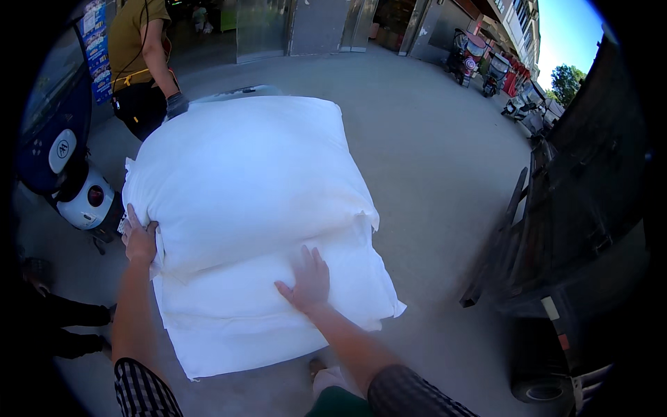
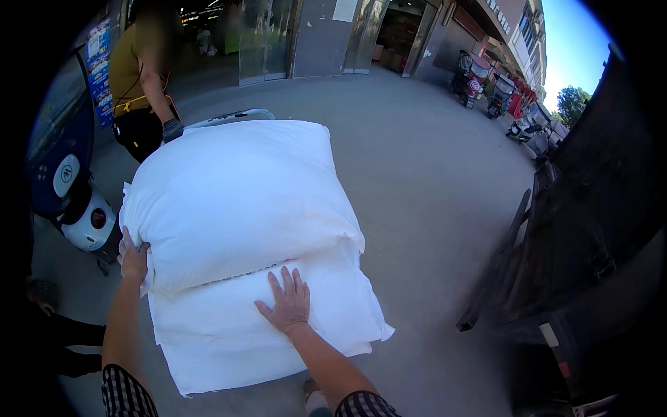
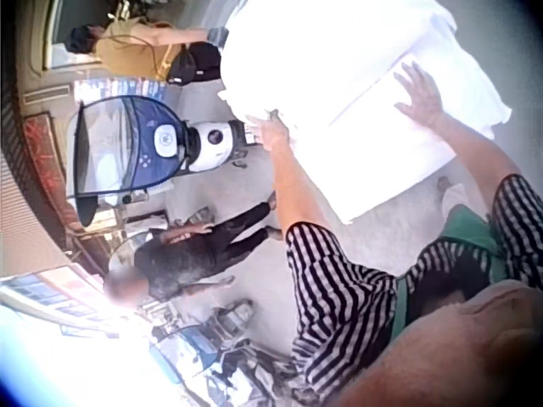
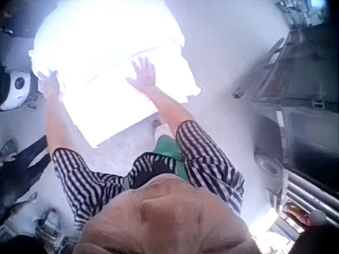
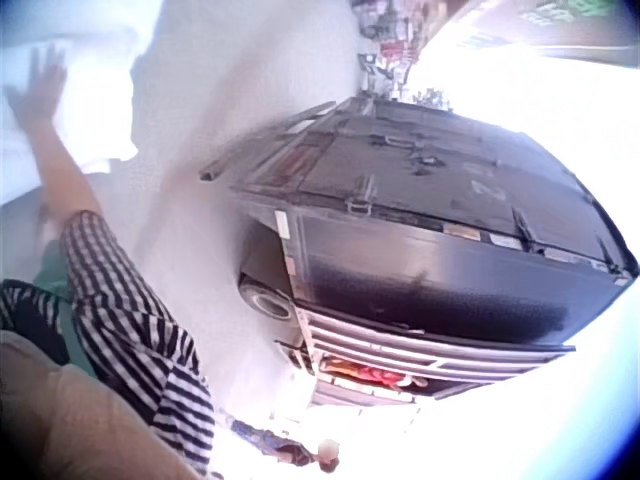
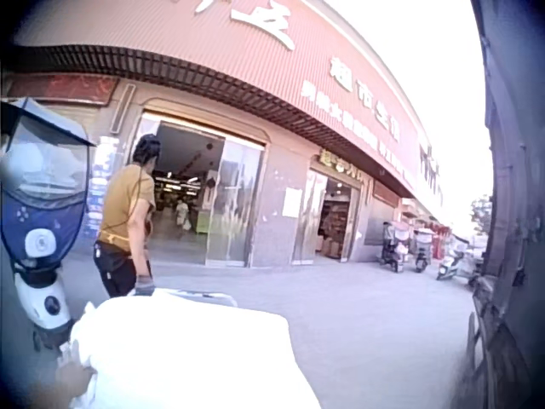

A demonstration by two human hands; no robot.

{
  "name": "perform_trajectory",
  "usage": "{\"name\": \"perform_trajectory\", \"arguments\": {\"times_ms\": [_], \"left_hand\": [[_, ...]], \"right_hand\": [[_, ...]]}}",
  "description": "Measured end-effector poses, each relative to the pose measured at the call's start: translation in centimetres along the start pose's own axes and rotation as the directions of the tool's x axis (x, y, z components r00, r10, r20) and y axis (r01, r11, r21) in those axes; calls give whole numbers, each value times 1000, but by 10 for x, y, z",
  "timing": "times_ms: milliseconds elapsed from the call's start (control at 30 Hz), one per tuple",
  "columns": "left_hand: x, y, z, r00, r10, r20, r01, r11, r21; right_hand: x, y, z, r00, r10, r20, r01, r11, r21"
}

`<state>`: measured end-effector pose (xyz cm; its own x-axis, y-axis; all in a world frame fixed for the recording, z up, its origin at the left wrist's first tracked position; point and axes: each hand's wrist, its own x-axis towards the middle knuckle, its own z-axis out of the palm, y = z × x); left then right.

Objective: The person unloads large white bags from a truck bed, accepting them from another person inside the truck and stacking them onto a metal trolley.

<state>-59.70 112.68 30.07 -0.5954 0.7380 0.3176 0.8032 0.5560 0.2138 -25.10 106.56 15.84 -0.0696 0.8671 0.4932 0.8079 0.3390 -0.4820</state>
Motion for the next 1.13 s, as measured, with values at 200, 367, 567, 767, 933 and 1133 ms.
{"name": "perform_trajectory", "arguments": {"times_ms": [200, 367, 567, 767, 933, 1133], "left_hand": [[3, 32, -6, 990, -105, 93, 108, 993, -38], [13, 37, -5, 995, -85, 59, 86, 996, -14], [44, 74, 3, 998, -64, 16, 65, 998, -10], [56, 85, 21, 995, -97, 38, 98, 995, -8], [22, 69, -11, 985, -140, 104, 140, 990, 13], [28, 72, -29, 986, -162, 51, 166, 981, -101]], "right_hand": [[12, 7, 11, 1000, 10, 27, -10, 1000, 3], [33, 10, 17, 1000, -12, 28, 13, 999, -29], [86, 27, 17, 1000, -29, 6, 29, 1000, 1], [104, 51, 42, 993, -105, -51, 104, 994, -18], [76, 33, 4, 995, -83, 46, 84, 996, -17], [103, 33, -8, 984, -177, -31, 177, 984, 4]]}}
